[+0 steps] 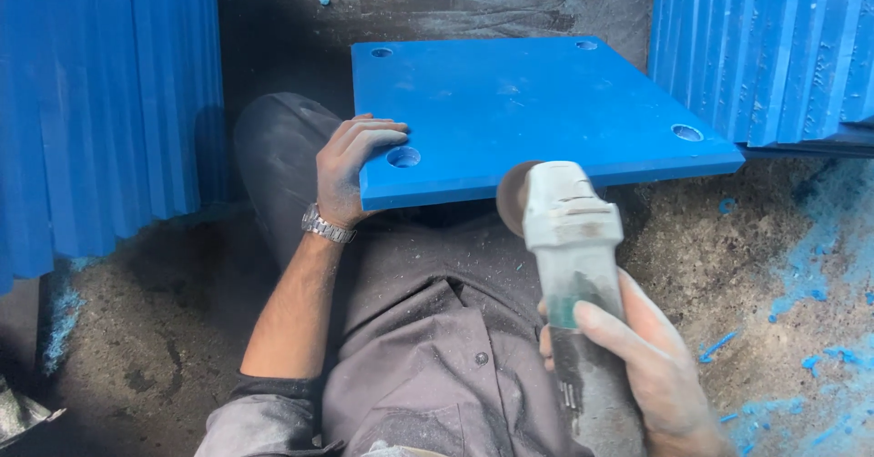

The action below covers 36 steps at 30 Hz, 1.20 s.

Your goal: Grinding and smoothing the edges of blue plastic blocks using an angle grinder.

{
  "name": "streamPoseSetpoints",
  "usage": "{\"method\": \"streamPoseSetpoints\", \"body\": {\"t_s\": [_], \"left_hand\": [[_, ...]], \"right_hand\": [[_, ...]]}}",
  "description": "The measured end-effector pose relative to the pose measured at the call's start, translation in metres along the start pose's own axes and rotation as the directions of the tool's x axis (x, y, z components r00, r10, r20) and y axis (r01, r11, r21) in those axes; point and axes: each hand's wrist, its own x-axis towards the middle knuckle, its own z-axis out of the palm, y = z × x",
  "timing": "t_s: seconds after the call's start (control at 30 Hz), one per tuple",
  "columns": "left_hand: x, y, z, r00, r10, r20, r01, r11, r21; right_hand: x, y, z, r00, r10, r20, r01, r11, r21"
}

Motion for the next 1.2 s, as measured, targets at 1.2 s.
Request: {"method": "streamPoseSetpoints", "body": {"t_s": [1.2], "left_hand": [[0.004,0.011,0.0,1.0,0.01,-0.002,-0.009,0.999,0.049]], "right_hand": [[0.024,0.001,-0.095,0.994,-0.105,-0.008,0.105,0.974,0.203]]}}
